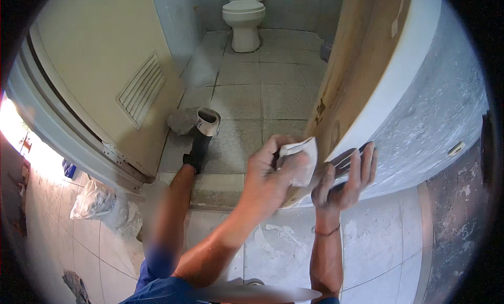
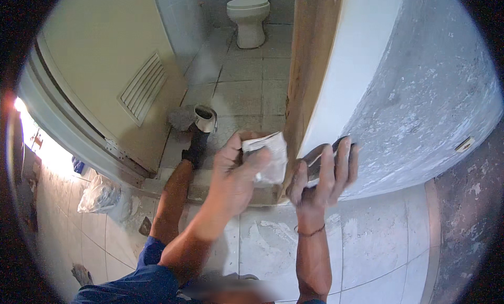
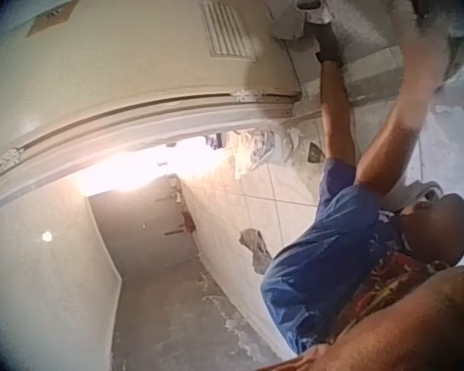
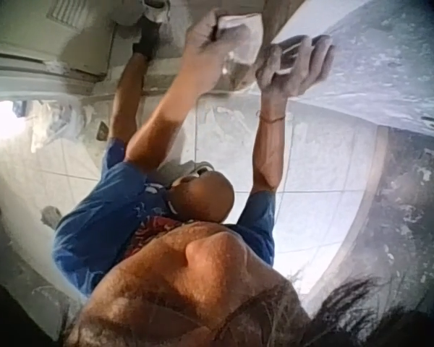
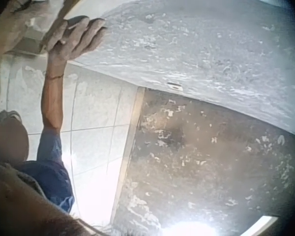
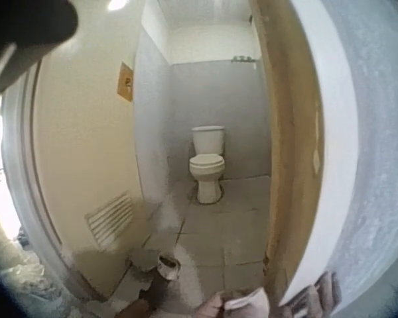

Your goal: Sanding the wooden door frame of a bathroom with sandpaper to prepare it for painting.

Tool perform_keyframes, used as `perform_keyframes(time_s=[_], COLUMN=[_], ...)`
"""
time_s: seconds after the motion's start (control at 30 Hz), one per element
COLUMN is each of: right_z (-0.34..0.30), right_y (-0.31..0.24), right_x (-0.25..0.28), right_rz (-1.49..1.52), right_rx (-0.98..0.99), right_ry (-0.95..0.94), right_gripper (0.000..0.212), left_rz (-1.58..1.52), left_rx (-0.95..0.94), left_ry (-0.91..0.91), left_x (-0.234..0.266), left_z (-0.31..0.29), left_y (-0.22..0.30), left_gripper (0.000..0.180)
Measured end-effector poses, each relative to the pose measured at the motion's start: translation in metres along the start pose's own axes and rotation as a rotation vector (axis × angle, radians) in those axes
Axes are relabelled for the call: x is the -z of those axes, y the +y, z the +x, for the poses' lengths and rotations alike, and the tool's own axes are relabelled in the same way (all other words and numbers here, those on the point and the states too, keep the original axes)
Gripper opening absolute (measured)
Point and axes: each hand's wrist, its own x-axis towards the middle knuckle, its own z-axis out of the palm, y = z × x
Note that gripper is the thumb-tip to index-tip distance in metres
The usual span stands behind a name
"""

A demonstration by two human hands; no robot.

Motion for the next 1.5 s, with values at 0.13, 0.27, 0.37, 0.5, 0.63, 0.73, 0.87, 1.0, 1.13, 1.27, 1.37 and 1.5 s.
perform_keyframes(time_s=[0.13, 0.27, 0.37, 0.5, 0.63, 0.73, 0.87, 1.0, 1.13, 1.27, 1.37, 1.5], right_z=[0.012, 0.021, 0.023, 0.017, 0.017, 0.019, 0.010, 0.023, 0.026, 0.029, 0.026, 0.019], right_y=[-0.047, -0.064, -0.056, -0.055, -0.049, -0.043, -0.032, -0.034, -0.047, -0.048, -0.049, -0.044], right_x=[0.017, 0.028, 0.033, 0.029, 0.021, 0.017, 0.013, 0.016, 0.028, 0.035, 0.038, 0.038], right_rz=[0.260, 0.824, 0.826, 0.910, 0.863, 0.819, 0.697, 0.749, 0.917, 0.769, 0.750, 0.811], right_rx=[-0.236, -0.892, -0.829, -0.854, -0.611, -0.440, -0.142, -0.074, -0.497, -0.617, -0.623, -0.715], right_ry=[-0.173, -0.225, -0.491, -0.440, -0.393, -0.390, -0.418, -0.468, -0.465, -0.632, -0.573, -0.515], right_gripper=[0.044, 0.040, 0.025, 0.018, 0.009, 0.010, 0.014, 0.015, 0.017, 0.031, 0.030, 0.021], left_rz=[-0.366, -0.314, -0.054, 0.176, 0.257, -0.147, -0.585, -0.192, 0.086, 0.182, 0.169, 0.115], left_rx=[0.128, 0.122, 0.028, -0.056, 0.185, 0.376, 0.521, 0.339, 0.171, 0.141, 0.099, 0.132], left_ry=[-0.018, -0.096, -0.129, -0.264, -0.272, -0.355, -0.286, -0.331, -0.232, -0.250, -0.258, -0.276], left_x=[0.026, 0.032, 0.040, 0.053, 0.054, 0.060, 0.057, 0.059, 0.053, 0.049, 0.043, 0.046], left_z=[-0.007, -0.013, -0.018, -0.020, -0.021, -0.016, -0.021, -0.021, -0.021, -0.024, -0.026, -0.031], left_y=[-0.005, -0.011, 0.000, -0.004, 0.004, -0.001, -0.004, -0.007, 0.010, 0.011, 0.011, 0.013], left_gripper=[0.024, 0.024, 0.023, 0.025, 0.024, 0.023, 0.024, 0.030, 0.026, 0.025, 0.025, 0.031])
